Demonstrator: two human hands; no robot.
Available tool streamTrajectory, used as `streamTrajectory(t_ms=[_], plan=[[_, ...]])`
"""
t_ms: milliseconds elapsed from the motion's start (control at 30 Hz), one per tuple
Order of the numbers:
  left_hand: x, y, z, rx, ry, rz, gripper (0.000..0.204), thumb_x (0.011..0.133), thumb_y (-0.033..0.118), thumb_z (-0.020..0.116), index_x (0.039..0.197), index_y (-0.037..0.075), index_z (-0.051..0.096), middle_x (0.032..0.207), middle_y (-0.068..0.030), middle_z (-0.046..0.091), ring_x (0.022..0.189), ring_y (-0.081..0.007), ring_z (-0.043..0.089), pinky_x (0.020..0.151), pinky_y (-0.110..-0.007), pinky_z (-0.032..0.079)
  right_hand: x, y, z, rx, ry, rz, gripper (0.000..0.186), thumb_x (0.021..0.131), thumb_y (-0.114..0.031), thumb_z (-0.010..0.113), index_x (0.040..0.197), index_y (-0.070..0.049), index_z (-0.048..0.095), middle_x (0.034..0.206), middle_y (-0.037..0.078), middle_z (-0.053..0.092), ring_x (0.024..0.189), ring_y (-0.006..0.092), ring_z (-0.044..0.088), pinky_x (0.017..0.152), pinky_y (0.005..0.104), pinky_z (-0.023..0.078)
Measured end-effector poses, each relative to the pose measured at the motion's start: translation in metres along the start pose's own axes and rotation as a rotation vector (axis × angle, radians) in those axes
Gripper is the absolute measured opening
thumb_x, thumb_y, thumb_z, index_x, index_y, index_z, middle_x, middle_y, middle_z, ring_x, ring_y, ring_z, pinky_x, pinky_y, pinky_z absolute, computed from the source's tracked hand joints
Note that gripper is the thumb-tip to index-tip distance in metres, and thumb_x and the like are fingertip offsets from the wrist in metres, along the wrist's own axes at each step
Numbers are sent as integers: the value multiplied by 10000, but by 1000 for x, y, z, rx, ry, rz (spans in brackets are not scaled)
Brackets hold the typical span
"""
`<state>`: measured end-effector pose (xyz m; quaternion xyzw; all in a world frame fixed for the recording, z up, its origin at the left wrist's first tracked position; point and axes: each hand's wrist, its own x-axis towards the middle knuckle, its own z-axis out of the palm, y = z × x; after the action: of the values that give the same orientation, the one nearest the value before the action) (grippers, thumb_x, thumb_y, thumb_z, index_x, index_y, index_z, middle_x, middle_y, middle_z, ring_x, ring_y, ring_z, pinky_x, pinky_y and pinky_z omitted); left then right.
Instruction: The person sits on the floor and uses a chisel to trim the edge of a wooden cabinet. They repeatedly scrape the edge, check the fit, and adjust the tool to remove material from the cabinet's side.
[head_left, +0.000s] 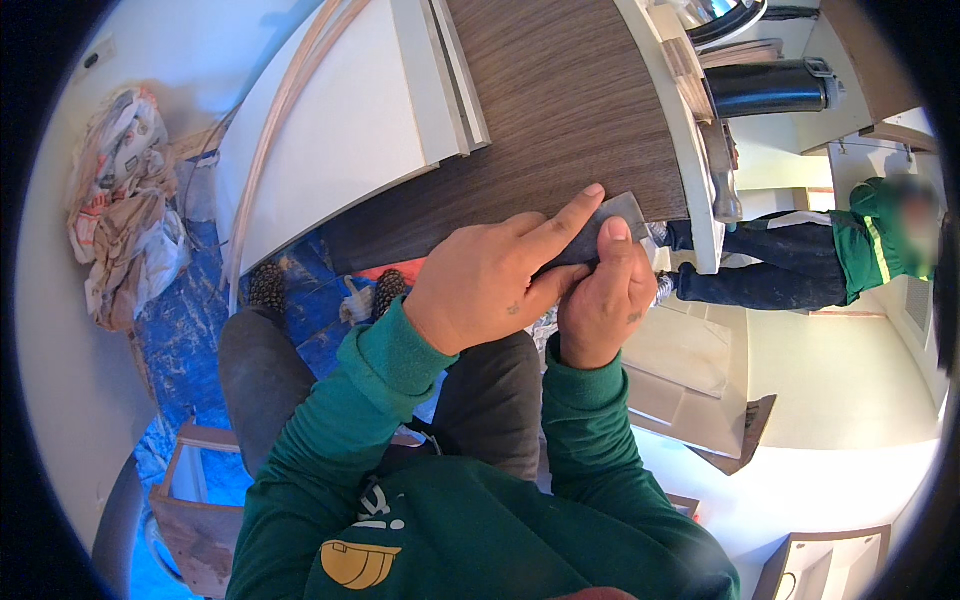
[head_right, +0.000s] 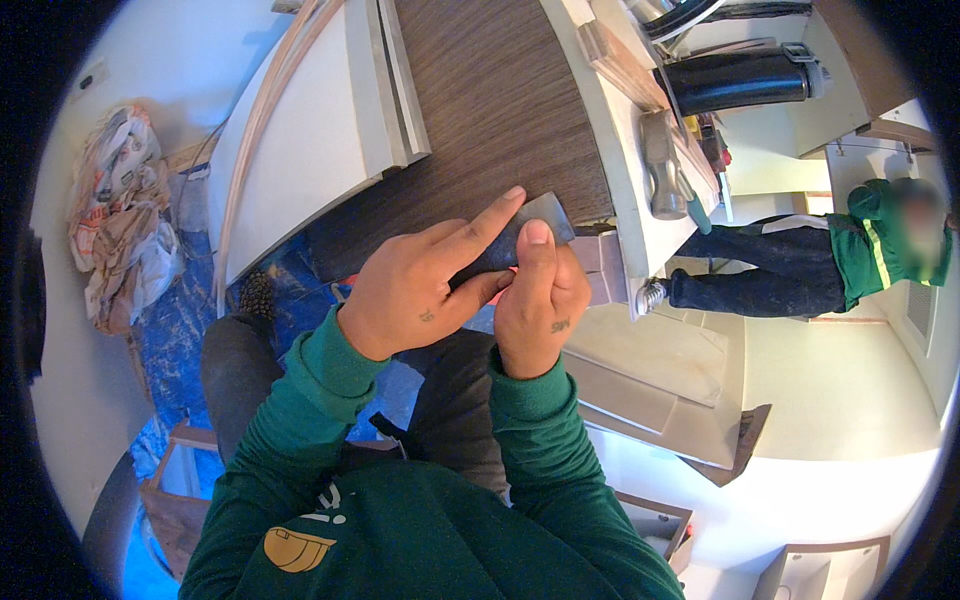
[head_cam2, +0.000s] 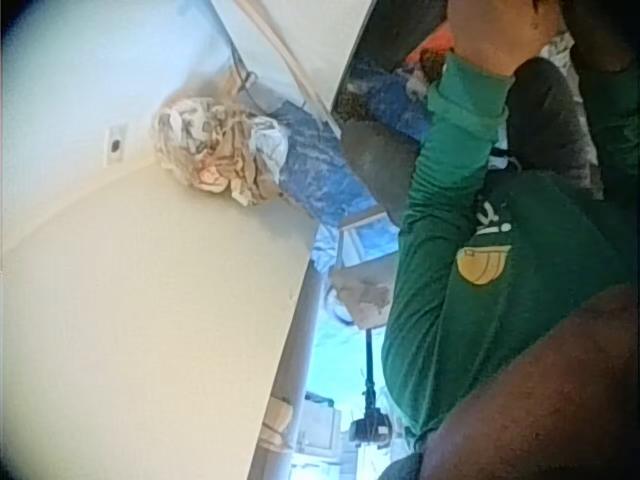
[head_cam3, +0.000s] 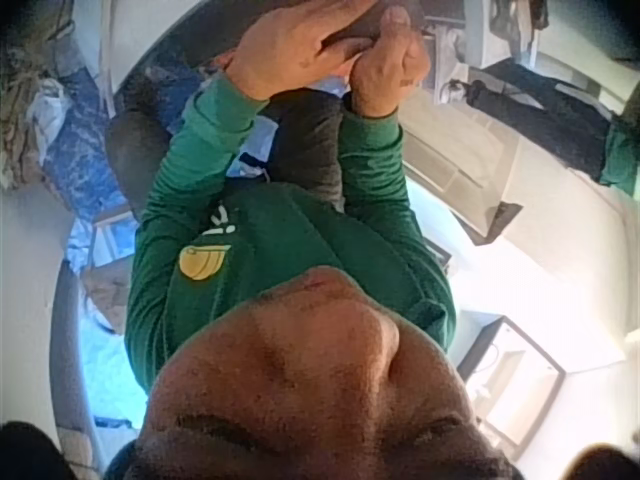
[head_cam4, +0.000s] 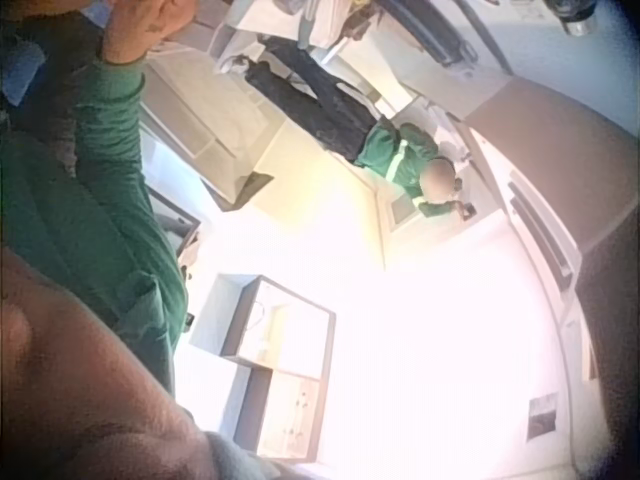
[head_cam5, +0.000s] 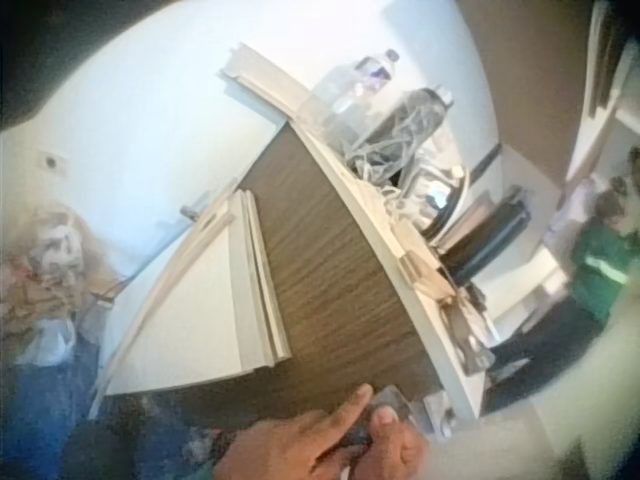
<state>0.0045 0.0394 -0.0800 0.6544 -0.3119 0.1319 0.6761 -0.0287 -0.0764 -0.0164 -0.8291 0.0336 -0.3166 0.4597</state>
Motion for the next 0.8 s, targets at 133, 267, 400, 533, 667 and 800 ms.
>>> streamTrajectory(t_ms=[133, 267, 400, 533, 667, 800], plan=[[0, 1, 0, -3, -11, -10, 775, 850, 206, 750, 1543, 150, 410, 804, -115, 620, 655, -319, 625, 579, -418, 500, 0, -3, 1, -42, 19, -21, 446, 1030, -219, 584, 627, -52, 488, 577, -28, 460, 512, 51, 393, 448, 277, 289], [0, 0, 4, -31, 8, 12, 779, 858, 198, 742, 1551, 137, 391, 832, -134, 638, 692, -338, 636, 606, -430, 511, 1, -4, 2, -51, 38, -30, 446, 1029, -219, 585, 628, -46, 494, 574, -21, 467, 497, 53, 399, 439, 274, 292], [2, 0, 6, -63, 2, 16, 780, 858, 192, 740, 1550, 126, 387, 857, -149, 650, 730, -354, 646, 634, -438, 523, 3, -10, 1, -45, 43, -11, 452, 1028, -219, 587, 622, -43, 497, 571, -12, 471, 470, 60, 404, 429, 273, 299], [2, 2, 8, -73, 17, 9, 779, 859, 191, 739, 1551, 135, 386, 864, -156, 651, 738, -357, 649, 639, -441, 523, 3, -17, 5, 12, 54, 37, 453, 1028, -223, 587, 621, -44, 501, 572, -8, 476, 449, 67, 415, 412, 277, 307], [-2, 4, 7, -66, 2, -36, 775, 862, 202, 740, 1552, 153, 389, 863, -156, 650, 737, -357, 648, 637, -445, 519, 2, -6, -2, -53, 5, -24, 444, 1027, -225, 587, 630, -46, 501, 580, -12, 476, 447, 66, 419, 404, 271, 319], [-6, 1, 0, -29, -40, -58, 772, 860, 217, 744, 1547, 159, 398, 866, -150, 657, 742, -359, 653, 639, -443, 521, -1, 2, -1, 0, 9, -14, 445, 1025, -223, 589, 625, -51, 498, 583, -18, 473, 472, 61, 425, 423, 264, 319]])
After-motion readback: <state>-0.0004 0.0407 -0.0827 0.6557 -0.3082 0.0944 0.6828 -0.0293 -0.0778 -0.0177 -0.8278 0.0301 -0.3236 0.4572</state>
